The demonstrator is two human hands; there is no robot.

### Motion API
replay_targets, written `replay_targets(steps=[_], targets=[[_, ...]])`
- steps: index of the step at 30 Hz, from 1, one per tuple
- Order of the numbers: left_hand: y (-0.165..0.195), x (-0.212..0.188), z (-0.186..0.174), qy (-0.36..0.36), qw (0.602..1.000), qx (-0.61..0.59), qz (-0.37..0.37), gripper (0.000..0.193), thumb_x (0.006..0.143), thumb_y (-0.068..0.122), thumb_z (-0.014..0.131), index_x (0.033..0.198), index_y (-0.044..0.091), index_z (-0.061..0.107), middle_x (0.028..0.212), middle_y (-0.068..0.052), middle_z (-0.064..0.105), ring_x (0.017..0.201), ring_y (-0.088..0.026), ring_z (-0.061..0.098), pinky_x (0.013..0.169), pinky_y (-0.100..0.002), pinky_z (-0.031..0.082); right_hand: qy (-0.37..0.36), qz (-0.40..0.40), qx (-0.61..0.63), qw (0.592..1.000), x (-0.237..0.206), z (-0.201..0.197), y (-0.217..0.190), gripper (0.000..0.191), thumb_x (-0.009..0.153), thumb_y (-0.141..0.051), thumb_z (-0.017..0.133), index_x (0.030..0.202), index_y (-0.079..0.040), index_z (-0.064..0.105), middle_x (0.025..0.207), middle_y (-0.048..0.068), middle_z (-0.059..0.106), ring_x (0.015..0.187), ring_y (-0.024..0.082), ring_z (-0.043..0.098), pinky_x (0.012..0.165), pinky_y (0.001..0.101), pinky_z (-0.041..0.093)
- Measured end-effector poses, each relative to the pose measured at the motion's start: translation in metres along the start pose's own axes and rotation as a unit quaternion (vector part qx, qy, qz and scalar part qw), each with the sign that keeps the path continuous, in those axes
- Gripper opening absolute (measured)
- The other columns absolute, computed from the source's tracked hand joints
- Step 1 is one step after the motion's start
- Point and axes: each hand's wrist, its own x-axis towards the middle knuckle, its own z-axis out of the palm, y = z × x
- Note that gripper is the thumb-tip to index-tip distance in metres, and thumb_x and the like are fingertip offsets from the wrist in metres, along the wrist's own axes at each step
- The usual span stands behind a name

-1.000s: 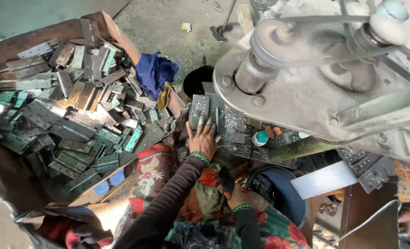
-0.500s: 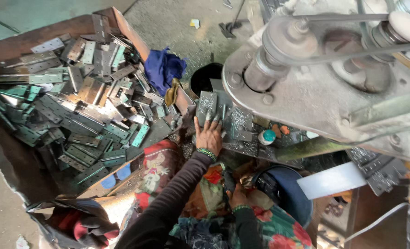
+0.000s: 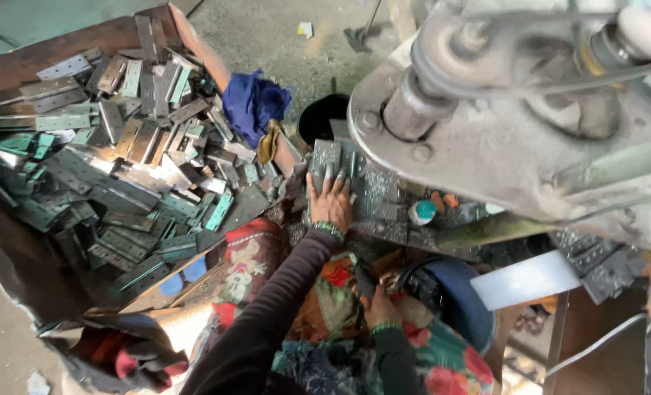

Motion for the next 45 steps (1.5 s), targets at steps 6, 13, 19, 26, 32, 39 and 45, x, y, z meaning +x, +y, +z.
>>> replay_targets(steps=[6,13,19,26,32,39,45], targets=[[0.0,0.003,0.008,-0.022,1.0,-0.006,-0.012,0.043,0.094,0.018,0.049,0.132,0.008,0.065,0.151,-0.01,0.054,0.149,-0.033,0.037,0.123,-0.07,-0.002,0.066,0.06,-0.085,0.992,-0.002,-0.016,0.022,0.078,0.1,-0.051,0.054,0.161,-0.017,0.02,0.112,0.021,0.071,0.098,0.049,0.067,0.078,0.0642,0.051],[0.003,0.007,0.001,-0.05,0.998,-0.004,-0.023,0.042,0.095,0.02,0.052,0.133,0.009,0.065,0.151,-0.01,0.055,0.15,-0.032,0.037,0.124,-0.069,-0.003,0.082,0.008,-0.033,0.996,-0.005,0.004,0.008,0.078,0.1,-0.052,0.054,0.161,-0.019,0.018,0.113,0.02,0.071,0.094,0.049,0.068,0.074,0.064,0.053],[0.003,0.009,-0.005,-0.055,0.998,0.023,-0.005,0.046,0.089,0.019,0.056,0.133,0.009,0.065,0.146,-0.009,0.057,0.144,-0.033,0.04,0.122,-0.069,-0.001,-0.004,0.032,-0.022,0.999,0.001,0.012,-0.001,0.083,0.103,-0.055,0.053,0.164,-0.014,0.015,0.109,0.019,0.074,0.094,0.046,0.07,0.077,0.0625,0.053],[0.0,0.025,0.015,-0.043,0.998,0.036,-0.018,0.045,0.092,0.019,0.053,0.136,0.013,0.064,0.148,-0.007,0.057,0.147,-0.029,0.04,0.123,-0.067,-0.003,0.107,0.018,-0.06,0.992,-0.006,-0.013,0.017,0.056,0.096,-0.047,0.061,0.14,-0.018,0.044,0.115,0.017,0.073,0.101,0.042,0.07,0.08,0.0621,0.055],[0.001,0.036,0.011,-0.09,0.994,0.048,-0.026,0.048,0.095,0.023,0.051,0.142,0.019,0.06,0.156,-0.004,0.049,0.151,-0.028,0.033,0.121,-0.069,-0.006,0.01,0.037,-0.028,0.999,0.001,0.007,-0.002,0.076,0.102,-0.047,0.057,0.159,-0.018,0.016,0.117,0.024,0.068,0.095,0.05,0.066,0.075,0.0686,0.051],[-0.013,0.039,-0.001,-0.037,0.999,0.018,0.025,0.047,0.099,0.035,0.055,0.142,0.016,0.059,0.158,-0.001,0.049,0.151,-0.025,0.034,0.122,-0.071,-0.003,-0.006,0.019,-0.038,0.999,0.011,0.01,0.013,0.079,0.096,-0.041,0.064,0.158,-0.017,0.02,0.113,0.024,0.07,0.094,0.047,0.069,0.077,0.0635,0.052],[-0.002,-0.01,-0.01,-0.153,0.987,0.052,0.018,0.067,0.088,0.049,0.066,0.144,0.012,0.056,0.148,-0.005,0.053,0.147,-0.027,0.037,0.12,-0.072,-0.002,0.082,-0.018,-0.015,0.996,-0.011,-0.01,0.03,0.061,0.098,-0.044,0.061,0.146,-0.016,0.035,0.113,0.019,0.072,0.096,0.044,0.068,0.076,0.0608,0.054]])
